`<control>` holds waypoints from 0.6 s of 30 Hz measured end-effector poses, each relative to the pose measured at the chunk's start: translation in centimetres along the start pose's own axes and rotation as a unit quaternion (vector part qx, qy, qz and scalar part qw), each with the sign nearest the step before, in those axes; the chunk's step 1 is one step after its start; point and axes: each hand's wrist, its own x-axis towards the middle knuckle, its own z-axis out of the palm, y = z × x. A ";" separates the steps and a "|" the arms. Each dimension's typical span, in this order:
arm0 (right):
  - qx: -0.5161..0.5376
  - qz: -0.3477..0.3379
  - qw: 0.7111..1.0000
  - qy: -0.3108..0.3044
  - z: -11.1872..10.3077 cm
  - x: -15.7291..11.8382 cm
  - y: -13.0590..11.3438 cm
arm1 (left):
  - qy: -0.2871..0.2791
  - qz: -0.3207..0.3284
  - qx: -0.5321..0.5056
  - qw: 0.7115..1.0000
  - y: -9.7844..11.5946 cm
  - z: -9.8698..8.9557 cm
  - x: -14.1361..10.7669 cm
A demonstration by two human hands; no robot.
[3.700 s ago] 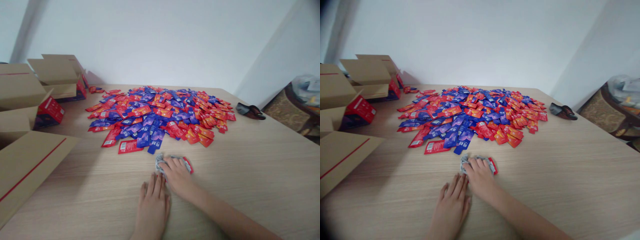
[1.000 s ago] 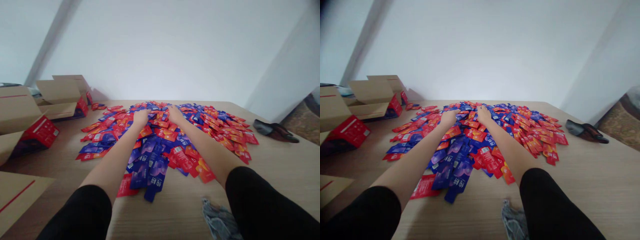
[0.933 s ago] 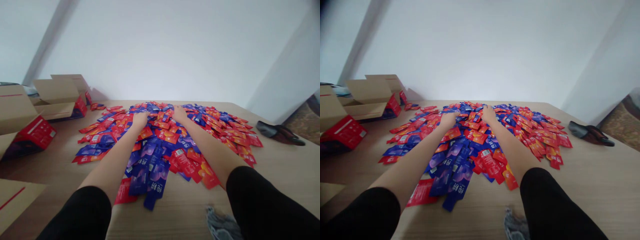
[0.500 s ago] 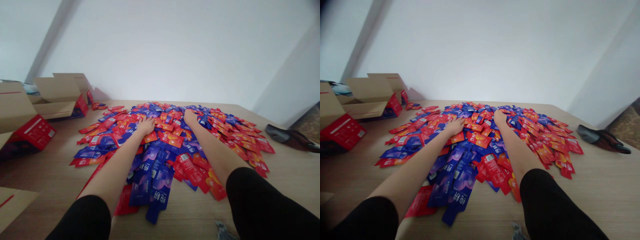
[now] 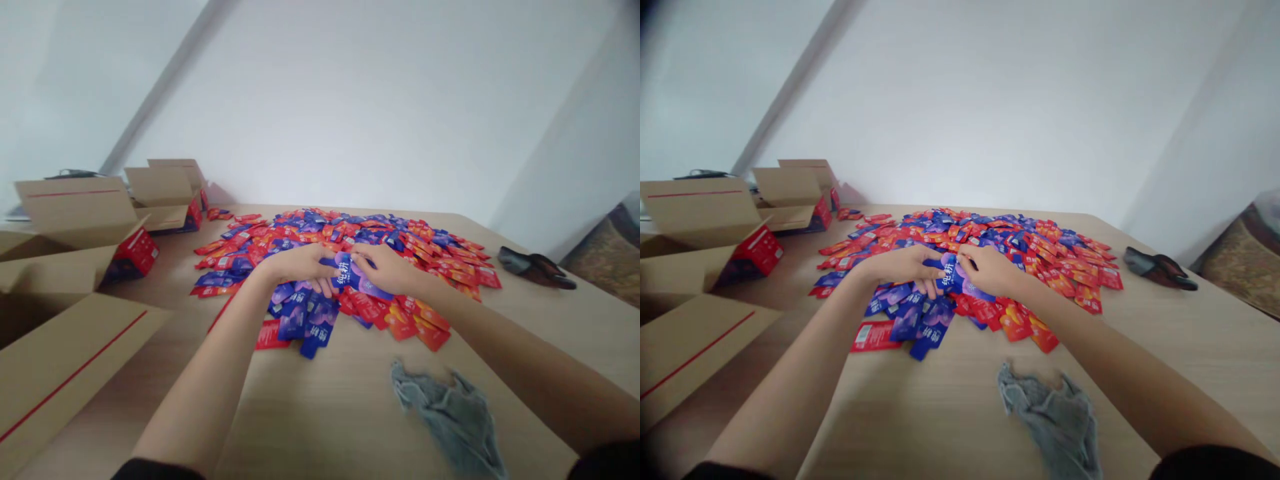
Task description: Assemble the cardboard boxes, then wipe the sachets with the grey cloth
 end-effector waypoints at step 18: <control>-0.104 0.078 0.991 -0.035 8.4 -21.0 -4.8 | 0.248 -0.239 0.169 0.923 -4.7 24.2 -13.4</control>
